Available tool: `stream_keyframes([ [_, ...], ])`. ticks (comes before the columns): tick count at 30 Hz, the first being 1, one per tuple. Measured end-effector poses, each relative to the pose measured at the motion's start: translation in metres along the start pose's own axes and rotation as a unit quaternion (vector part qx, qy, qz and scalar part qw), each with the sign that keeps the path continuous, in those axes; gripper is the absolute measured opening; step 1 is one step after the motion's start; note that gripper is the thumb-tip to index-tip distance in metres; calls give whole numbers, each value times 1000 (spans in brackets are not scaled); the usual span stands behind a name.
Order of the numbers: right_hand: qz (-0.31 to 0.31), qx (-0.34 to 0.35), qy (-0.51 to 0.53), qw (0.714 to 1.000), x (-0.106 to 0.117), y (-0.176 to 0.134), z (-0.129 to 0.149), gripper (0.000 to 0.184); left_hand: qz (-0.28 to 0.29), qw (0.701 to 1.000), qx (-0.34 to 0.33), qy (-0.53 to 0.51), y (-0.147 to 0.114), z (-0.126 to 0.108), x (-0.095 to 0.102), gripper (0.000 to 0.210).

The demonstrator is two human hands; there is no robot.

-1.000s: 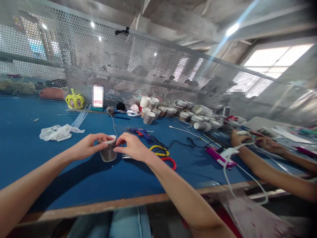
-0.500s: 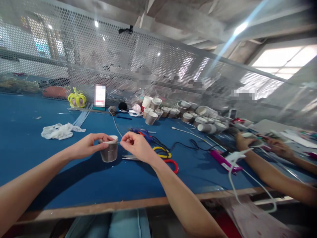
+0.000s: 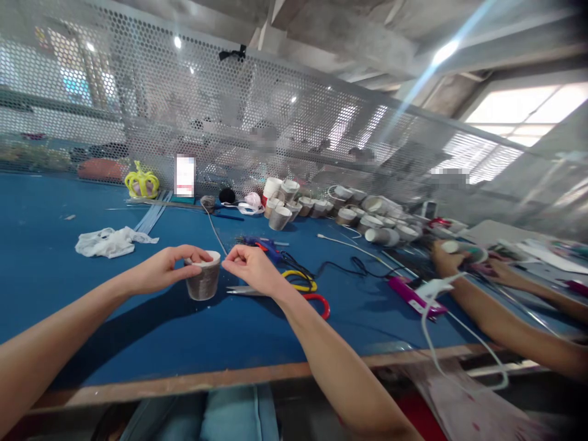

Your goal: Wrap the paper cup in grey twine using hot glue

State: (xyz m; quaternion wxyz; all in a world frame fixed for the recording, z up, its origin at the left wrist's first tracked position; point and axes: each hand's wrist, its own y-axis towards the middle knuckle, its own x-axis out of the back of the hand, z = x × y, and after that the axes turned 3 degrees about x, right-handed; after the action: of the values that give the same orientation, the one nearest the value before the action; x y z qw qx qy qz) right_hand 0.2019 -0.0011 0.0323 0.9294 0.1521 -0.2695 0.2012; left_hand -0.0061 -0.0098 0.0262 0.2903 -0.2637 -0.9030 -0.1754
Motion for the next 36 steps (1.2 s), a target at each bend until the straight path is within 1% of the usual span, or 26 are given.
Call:
stream_keyframes([
  [4,4,2,0,1000,0,3,-1,13,1,1000,-10,-1,0,0,0,21],
  [5,9,8,2,1000,1,3,-2,15,2,1000,-10,0,0,0,0,20],
  [8,47,39,6,998,4,6,-4,28,9,1000,-12,3,0,0,0,19],
  [11,89,50,-3,995,5,9,-6,29,16,1000,-16,5,0,0,2,18],
  [13,97,43,-5,994,5,10,-7,28,11,1000,-16,6,1,1,3,18],
  [20,72,28,6,997,2,13,-5,26,-7,1000,-11,28,1,9,6,18],
  [24,57,40,19,997,-1,15,-9,25,-13,999,1,38,2,8,8,18],
  [28,48,50,3,998,-4,16,-15,26,-17,999,3,48,2,8,6,21],
  [30,41,49,-7,998,-5,16,-15,27,-35,998,6,54,2,8,3,24],
  [33,32,48,2,998,-8,14,-11,26,-82,994,4,75,3,7,-4,29],
  [36,25,58,23,998,-12,13,-5,27,-101,988,-19,116,6,5,-12,24],
])
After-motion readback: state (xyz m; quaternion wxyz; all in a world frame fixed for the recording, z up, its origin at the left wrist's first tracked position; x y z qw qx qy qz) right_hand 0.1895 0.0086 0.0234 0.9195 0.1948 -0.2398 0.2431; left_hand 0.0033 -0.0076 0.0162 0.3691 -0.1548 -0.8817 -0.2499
